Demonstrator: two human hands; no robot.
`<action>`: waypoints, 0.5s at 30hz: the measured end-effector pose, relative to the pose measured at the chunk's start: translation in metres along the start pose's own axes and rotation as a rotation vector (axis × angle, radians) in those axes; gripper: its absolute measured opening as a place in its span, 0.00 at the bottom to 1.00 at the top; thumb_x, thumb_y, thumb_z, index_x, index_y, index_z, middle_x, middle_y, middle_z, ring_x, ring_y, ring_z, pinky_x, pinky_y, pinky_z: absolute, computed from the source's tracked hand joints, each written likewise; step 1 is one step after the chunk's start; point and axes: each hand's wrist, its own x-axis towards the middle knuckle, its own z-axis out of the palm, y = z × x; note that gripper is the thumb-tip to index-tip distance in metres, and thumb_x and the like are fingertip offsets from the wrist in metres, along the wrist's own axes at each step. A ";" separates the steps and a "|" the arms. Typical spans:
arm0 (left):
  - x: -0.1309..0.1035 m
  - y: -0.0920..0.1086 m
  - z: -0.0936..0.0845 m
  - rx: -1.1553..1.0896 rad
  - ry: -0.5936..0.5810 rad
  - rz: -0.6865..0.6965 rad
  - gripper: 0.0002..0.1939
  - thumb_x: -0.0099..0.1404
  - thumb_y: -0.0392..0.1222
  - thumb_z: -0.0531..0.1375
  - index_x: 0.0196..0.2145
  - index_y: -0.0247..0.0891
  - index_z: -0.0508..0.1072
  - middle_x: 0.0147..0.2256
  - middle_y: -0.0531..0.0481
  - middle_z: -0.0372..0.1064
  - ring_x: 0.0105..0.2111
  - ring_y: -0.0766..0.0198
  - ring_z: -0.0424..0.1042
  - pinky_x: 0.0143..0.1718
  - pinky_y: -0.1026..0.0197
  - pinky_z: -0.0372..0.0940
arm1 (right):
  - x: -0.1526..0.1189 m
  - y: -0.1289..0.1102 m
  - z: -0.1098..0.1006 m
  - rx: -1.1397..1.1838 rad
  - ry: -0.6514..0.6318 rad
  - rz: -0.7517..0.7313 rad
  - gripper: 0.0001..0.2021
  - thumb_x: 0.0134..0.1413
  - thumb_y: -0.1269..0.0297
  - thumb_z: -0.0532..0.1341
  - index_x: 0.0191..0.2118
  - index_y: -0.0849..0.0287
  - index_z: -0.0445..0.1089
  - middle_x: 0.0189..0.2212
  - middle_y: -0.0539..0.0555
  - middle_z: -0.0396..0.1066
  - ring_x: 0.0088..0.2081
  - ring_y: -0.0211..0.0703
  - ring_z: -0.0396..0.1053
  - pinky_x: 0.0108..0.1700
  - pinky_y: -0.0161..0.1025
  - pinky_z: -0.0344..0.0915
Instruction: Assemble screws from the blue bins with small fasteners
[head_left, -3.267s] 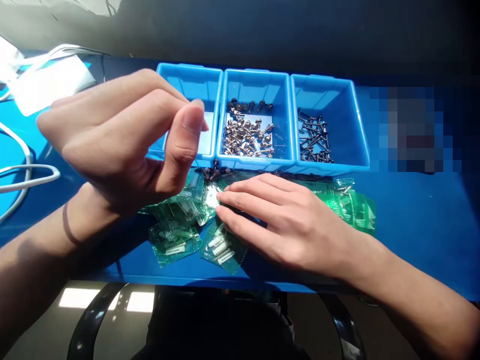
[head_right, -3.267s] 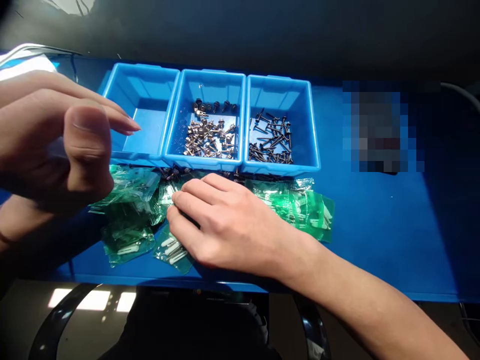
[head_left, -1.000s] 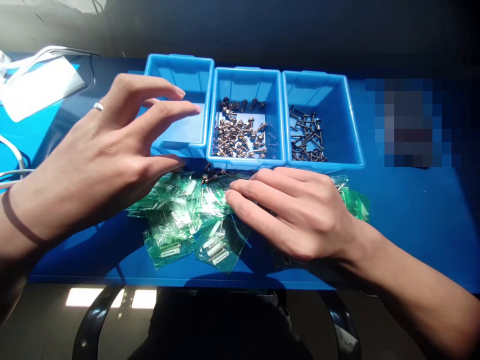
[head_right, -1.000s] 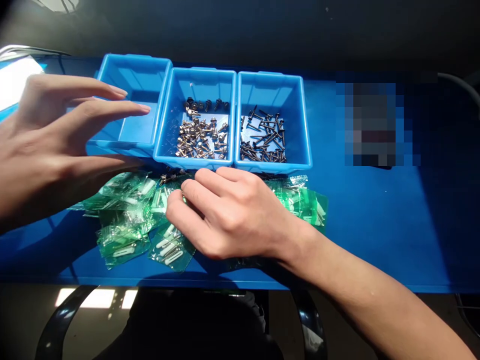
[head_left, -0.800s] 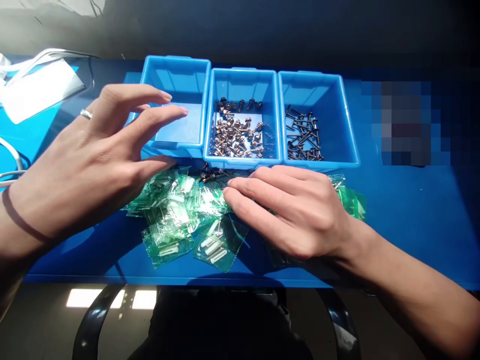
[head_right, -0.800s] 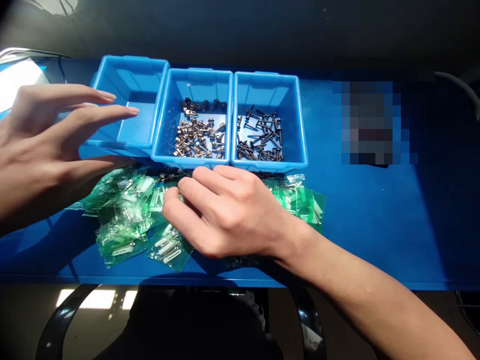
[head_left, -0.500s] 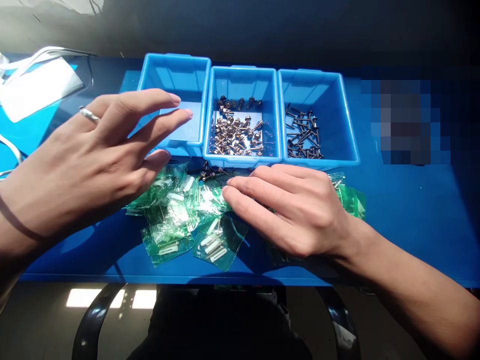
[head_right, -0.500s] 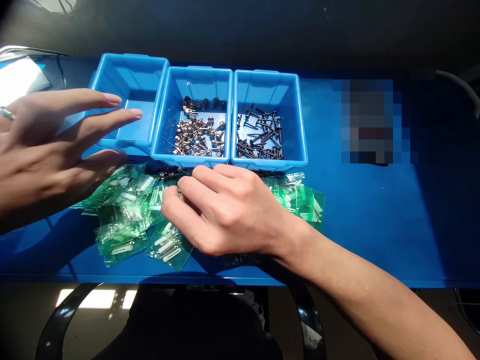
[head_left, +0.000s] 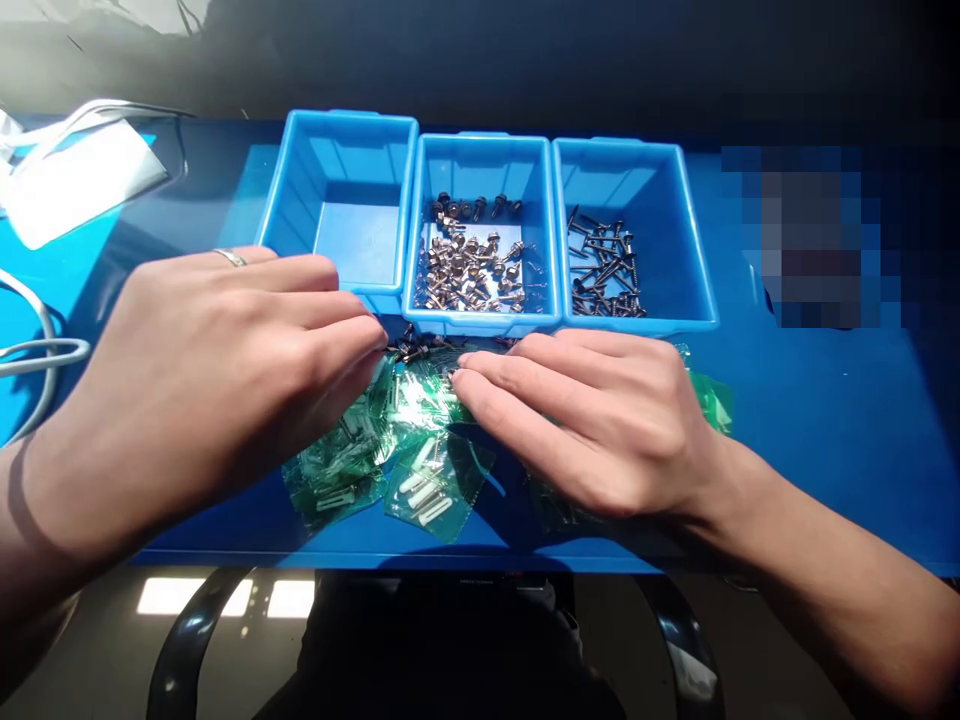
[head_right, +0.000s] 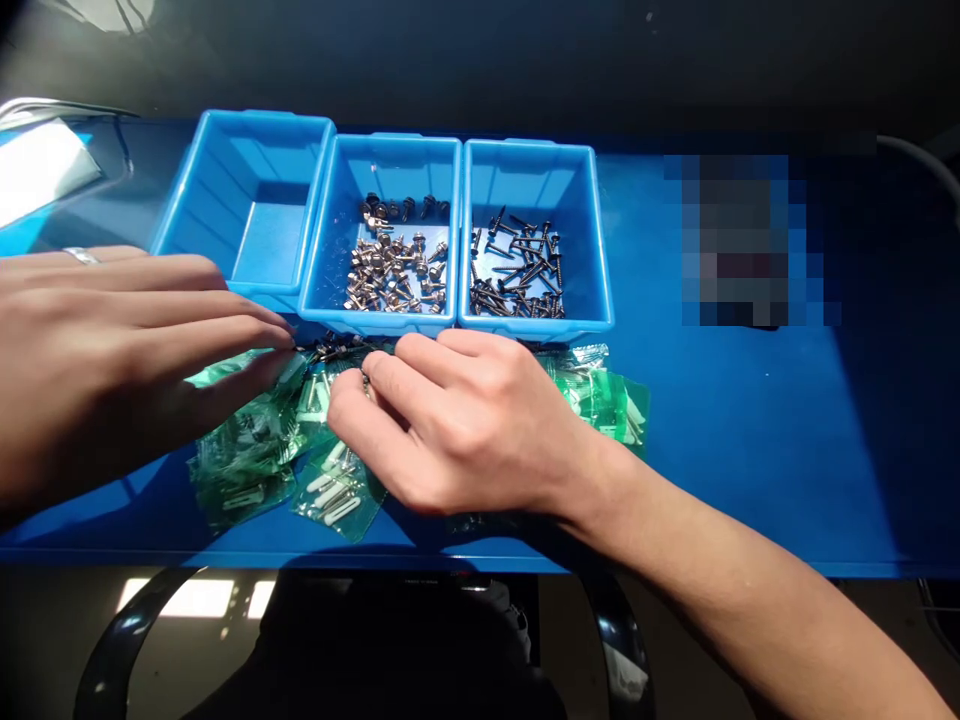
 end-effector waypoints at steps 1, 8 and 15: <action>0.000 0.000 0.001 0.050 -0.027 0.039 0.18 0.76 0.53 0.49 0.37 0.49 0.76 0.33 0.56 0.77 0.31 0.58 0.73 0.26 0.57 0.49 | 0.000 0.000 0.000 -0.002 0.000 0.002 0.08 0.68 0.72 0.63 0.49 0.69 0.73 0.42 0.59 0.81 0.42 0.45 0.79 0.39 0.43 0.75; 0.009 0.009 0.003 0.169 -0.014 0.147 0.15 0.74 0.41 0.47 0.27 0.44 0.61 0.21 0.55 0.61 0.16 0.61 0.59 0.22 0.62 0.36 | -0.001 0.001 -0.002 0.001 0.010 -0.008 0.07 0.69 0.72 0.62 0.49 0.68 0.75 0.42 0.58 0.82 0.39 0.42 0.79 0.34 0.40 0.73; 0.008 0.010 0.005 0.138 -0.016 0.163 0.10 0.73 0.39 0.47 0.32 0.44 0.60 0.22 0.56 0.61 0.17 0.62 0.58 0.23 0.63 0.34 | 0.000 -0.002 -0.003 0.071 0.094 0.107 0.11 0.70 0.69 0.62 0.46 0.70 0.80 0.40 0.58 0.82 0.37 0.37 0.78 0.38 0.37 0.71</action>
